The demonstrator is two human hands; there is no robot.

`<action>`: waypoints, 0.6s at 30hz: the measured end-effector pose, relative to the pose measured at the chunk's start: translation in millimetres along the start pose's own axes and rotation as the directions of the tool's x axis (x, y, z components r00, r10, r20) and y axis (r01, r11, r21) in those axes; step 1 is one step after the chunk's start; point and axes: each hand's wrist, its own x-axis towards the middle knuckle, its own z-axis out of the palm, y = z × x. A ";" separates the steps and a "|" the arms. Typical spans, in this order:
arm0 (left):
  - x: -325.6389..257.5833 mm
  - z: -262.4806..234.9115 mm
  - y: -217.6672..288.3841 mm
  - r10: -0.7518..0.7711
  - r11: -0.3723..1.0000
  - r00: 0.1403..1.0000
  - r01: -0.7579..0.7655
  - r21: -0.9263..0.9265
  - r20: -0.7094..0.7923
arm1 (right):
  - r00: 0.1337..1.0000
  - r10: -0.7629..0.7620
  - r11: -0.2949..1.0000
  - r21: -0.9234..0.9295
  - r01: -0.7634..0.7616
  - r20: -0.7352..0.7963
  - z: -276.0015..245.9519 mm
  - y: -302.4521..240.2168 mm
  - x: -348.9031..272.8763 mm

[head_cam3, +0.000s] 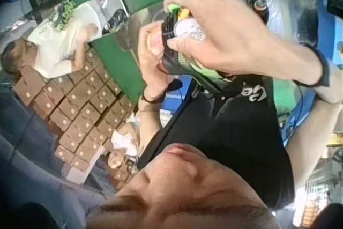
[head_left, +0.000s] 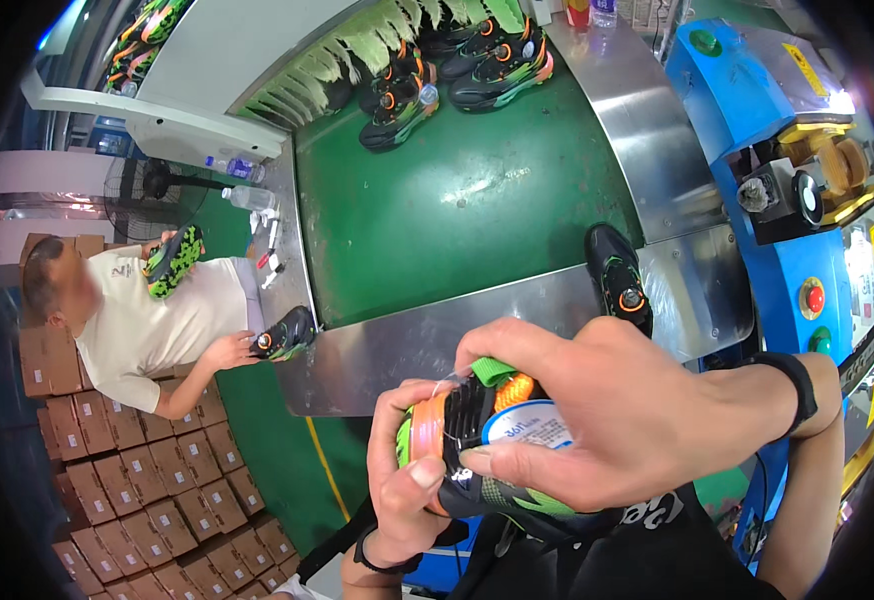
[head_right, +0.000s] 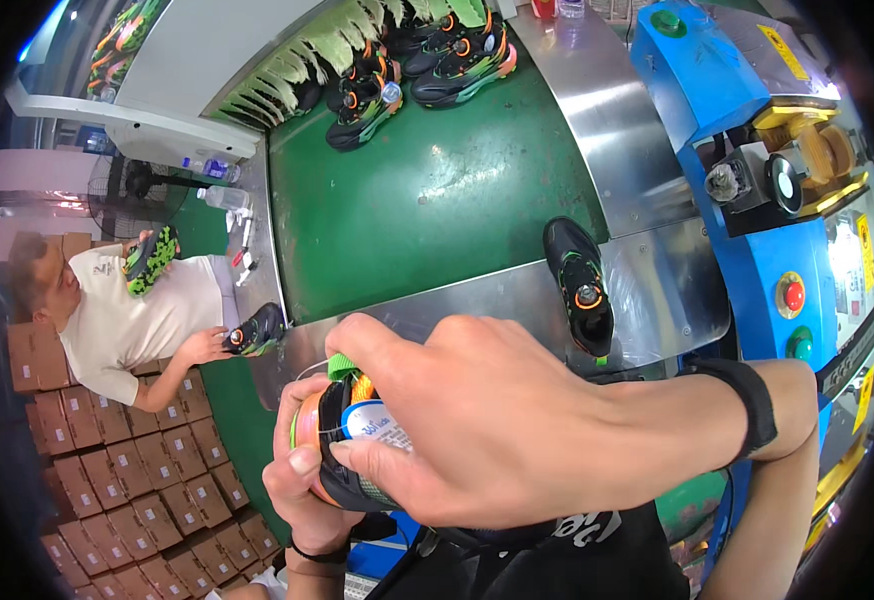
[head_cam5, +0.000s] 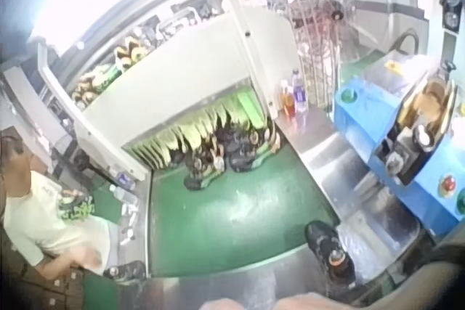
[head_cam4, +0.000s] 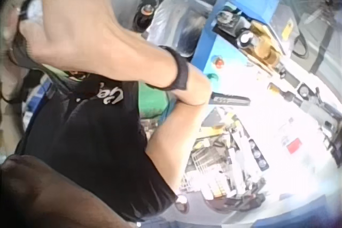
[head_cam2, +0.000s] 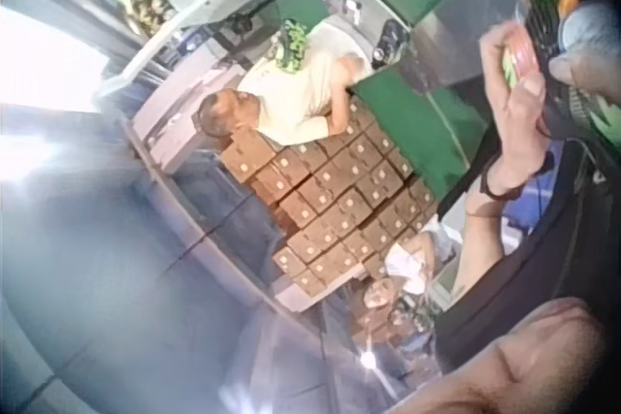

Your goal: Inspecting and cleaning manufactured athletic shoes at a production line station.

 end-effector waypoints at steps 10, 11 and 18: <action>4.3 -22.3 17.1 -0.138 0.988 0.947 0.153 -0.029 0.292 | 0.996 -0.078 0.991 0.111 0.072 0.046 -6.7 4.9 5.2; 5.6 -23.7 16.7 -0.142 0.987 0.946 0.156 -0.026 0.292 | 0.995 -0.090 0.989 0.125 0.084 0.043 -5.8 6.8 5.5; 7.9 -28.6 11.9 -0.071 0.997 0.929 0.068 0.020 0.364 | 0.995 -0.097 0.983 0.158 0.090 0.039 -3.4 8.7 1.9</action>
